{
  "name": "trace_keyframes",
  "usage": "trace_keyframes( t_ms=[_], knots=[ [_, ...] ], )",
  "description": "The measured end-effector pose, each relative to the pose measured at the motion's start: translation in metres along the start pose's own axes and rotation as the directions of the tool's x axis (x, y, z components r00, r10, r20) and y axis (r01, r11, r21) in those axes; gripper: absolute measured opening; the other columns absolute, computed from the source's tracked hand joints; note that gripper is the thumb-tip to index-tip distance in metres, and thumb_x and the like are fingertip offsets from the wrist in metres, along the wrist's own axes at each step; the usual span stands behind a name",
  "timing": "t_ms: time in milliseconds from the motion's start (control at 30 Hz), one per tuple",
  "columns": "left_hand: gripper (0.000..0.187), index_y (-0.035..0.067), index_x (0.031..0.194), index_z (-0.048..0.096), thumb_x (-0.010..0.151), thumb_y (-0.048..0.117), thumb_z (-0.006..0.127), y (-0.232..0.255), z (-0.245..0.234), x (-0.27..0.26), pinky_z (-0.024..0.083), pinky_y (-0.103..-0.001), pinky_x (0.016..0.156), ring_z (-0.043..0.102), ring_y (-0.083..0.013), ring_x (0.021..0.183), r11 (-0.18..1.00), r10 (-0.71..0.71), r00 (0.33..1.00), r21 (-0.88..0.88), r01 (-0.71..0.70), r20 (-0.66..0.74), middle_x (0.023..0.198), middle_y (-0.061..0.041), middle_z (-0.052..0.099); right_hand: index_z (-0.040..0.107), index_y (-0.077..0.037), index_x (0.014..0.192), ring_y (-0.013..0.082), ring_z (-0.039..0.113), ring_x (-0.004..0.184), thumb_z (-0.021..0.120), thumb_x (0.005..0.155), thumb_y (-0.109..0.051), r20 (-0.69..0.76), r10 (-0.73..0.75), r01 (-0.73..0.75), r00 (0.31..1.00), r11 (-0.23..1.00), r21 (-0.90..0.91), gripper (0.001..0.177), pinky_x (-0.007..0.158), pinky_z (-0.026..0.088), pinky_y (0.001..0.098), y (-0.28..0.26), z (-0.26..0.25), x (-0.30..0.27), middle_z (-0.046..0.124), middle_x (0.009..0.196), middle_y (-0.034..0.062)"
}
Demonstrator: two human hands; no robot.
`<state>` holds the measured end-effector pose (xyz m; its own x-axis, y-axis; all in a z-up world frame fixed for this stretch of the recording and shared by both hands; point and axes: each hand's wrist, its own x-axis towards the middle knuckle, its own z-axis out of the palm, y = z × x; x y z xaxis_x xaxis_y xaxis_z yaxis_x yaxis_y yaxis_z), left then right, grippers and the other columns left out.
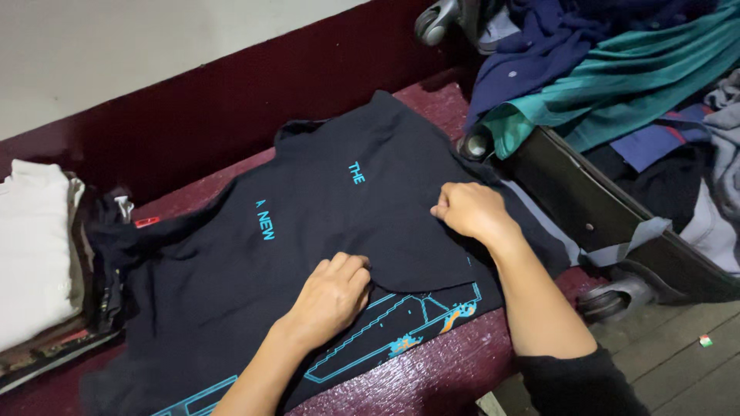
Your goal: The person folds a white t-shirt on a dark red surface, places it on a stack, and then retrieves and begins to fold a dark graphic t-shirt.
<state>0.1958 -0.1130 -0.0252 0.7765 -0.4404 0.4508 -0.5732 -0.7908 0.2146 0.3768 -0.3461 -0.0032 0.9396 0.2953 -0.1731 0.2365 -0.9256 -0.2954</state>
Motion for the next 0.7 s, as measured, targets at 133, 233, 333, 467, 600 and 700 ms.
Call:
trace_keyframes(
  t_ms=[133, 233, 333, 467, 600, 700],
  knots=[
    [0.018, 0.003, 0.095, 0.061, 0.084, 0.009, 0.074, 0.007, 0.000, 0.001, 0.051, -0.040, 0.079, 0.063, -0.0277, 0.097, 0.997, 0.011, 0.999, -0.080, -0.014, -0.040, 0.109, -0.011, 0.067, 0.067, -0.009, 0.098, 0.0321, 0.072, 0.099, 0.077, 0.084, -0.034, -0.005, -0.113, 0.112, 0.994, 0.986, 0.120, 0.030, 0.086, 0.053, 0.0459, 0.022, 0.015, 0.013, 0.076, 0.095, 0.0109],
    [0.020, 0.003, 0.096, 0.061, 0.082, 0.008, 0.075, 0.013, 0.003, 0.004, 0.051, -0.039, 0.077, 0.063, -0.0272, 0.095, 0.994, 0.054, 0.997, -0.094, -0.058, -0.047, 0.109, -0.011, 0.067, 0.062, -0.009, 0.111, 0.0333, 0.071, 0.100, 0.077, 0.081, -0.025, -0.012, -0.159, 0.159, 0.987, 0.974, 0.162, 0.037, 0.086, 0.054, 0.0454, 0.034, 0.022, 0.019, 0.075, 0.098, 0.0129],
    [0.018, 0.006, 0.096, 0.063, 0.090, 0.018, 0.076, 0.022, 0.001, 0.004, 0.052, -0.042, 0.085, 0.061, -0.0311, 0.102, 0.994, -0.040, 0.982, -0.091, 0.058, 0.184, 0.114, -0.013, 0.064, 0.062, -0.010, 0.117, 0.0352, 0.069, 0.104, 0.074, 0.083, -0.020, -0.019, -0.219, 0.220, 0.976, 0.974, 0.061, 0.038, 0.089, 0.053, 0.0473, 0.032, 0.016, 0.018, 0.074, 0.105, 0.0146],
    [0.053, 0.005, 0.128, 0.059, 0.089, 0.038, 0.070, 0.027, -0.015, -0.023, 0.036, -0.065, 0.104, 0.042, -0.0399, 0.138, 0.995, -0.083, 0.996, 0.066, 0.080, 0.042, 0.147, -0.019, 0.049, 0.060, -0.006, 0.124, 0.0408, 0.061, 0.117, 0.071, 0.088, -0.021, -0.238, -0.288, 0.262, 0.927, 0.955, -0.138, 0.040, 0.090, 0.052, 0.0523, 0.003, 0.006, -0.014, 0.065, 0.122, 0.0189],
    [0.071, 0.011, 0.147, 0.043, 0.089, 0.048, 0.061, 0.002, -0.040, -0.101, 0.025, -0.074, 0.103, 0.025, -0.0424, 0.145, 0.818, -0.508, 0.850, 0.389, 0.425, 0.141, 0.158, -0.018, 0.032, 0.053, -0.006, 0.138, 0.0413, 0.048, 0.137, 0.067, 0.089, -0.038, -0.260, -0.689, 0.700, 0.677, 0.711, -0.063, 0.060, 0.112, 0.044, 0.0533, -0.023, 0.026, -0.062, 0.051, 0.147, 0.0204],
    [0.072, 0.016, 0.152, 0.040, 0.090, 0.050, 0.053, -0.022, -0.057, -0.167, 0.024, -0.073, 0.107, 0.025, -0.0426, 0.147, 0.659, -0.622, 0.780, 0.493, 0.568, -0.067, 0.161, -0.017, 0.030, 0.039, -0.008, 0.154, 0.0509, 0.022, 0.149, 0.063, 0.089, -0.050, -0.005, -0.823, 0.790, 0.568, 0.546, -0.280, 0.082, 0.107, 0.019, 0.0775, -0.028, 0.054, -0.087, 0.027, 0.163, 0.0248]
  ],
)
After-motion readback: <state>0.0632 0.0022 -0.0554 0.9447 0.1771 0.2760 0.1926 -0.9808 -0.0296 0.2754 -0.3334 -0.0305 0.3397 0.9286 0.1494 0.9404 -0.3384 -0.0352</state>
